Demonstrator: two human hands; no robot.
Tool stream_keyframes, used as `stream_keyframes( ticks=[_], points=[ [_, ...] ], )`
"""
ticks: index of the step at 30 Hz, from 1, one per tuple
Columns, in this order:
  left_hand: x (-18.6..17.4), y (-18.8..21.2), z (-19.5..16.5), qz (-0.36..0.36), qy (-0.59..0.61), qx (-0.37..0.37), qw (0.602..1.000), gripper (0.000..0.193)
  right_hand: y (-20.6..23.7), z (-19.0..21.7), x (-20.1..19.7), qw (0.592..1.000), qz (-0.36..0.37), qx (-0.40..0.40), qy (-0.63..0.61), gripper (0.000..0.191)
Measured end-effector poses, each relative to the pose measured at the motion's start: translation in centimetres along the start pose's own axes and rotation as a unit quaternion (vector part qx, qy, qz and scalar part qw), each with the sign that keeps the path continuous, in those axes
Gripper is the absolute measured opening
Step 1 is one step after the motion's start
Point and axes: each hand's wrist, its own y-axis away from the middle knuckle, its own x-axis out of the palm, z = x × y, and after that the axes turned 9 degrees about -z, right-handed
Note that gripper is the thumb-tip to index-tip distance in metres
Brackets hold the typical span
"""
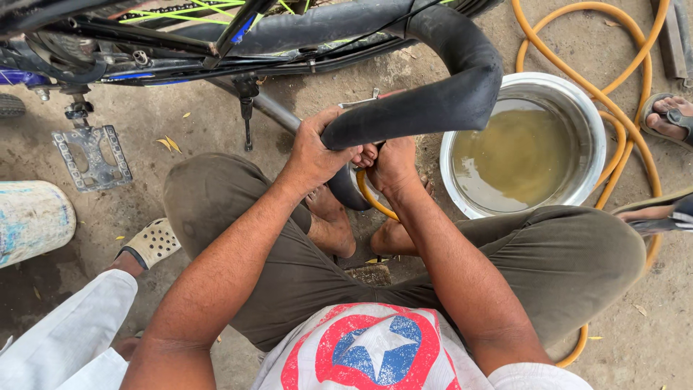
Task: The person works on a bicycle inner tube at an outdoor repair spot. They handle the wheel and fender, manipulate a small patch on the tube, inflate the tube with a hand pump, then submerge sections of the tube in a basin of water to check for air bubbles.
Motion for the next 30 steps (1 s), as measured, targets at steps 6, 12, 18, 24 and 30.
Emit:
stream_keyframes(
  ticks=[6,12,18,24,30],
  points=[
    [-0.1,0.4,-0.3,0.012,0.021,-0.077,0.997,0.024,-0.2,0.1,0.3,0.999,0.024,0.003,0.047,0.044],
    [-0.5,0.6,0.0,0.005,-0.050,0.001,0.999,0.027,-0.9,0.0,-0.4,0.996,0.035,0.024,0.078,0.038],
    [0.1,1.2,0.2,-0.023,-0.108,0.010,0.994,0.023,-1.1,0.0,-1.0,0.991,0.061,0.030,0.115,0.035],
    [1.1,2.1,0.2,-0.055,-0.166,0.044,0.984,0.028,-0.4,0.1,-0.4,0.964,0.046,-0.029,0.259,0.029],
    [1.3,2.1,0.6,-0.057,-0.163,0.098,0.980,0.032,0.3,0.5,0.3,0.952,0.055,-0.027,0.300,0.031]
  ],
)
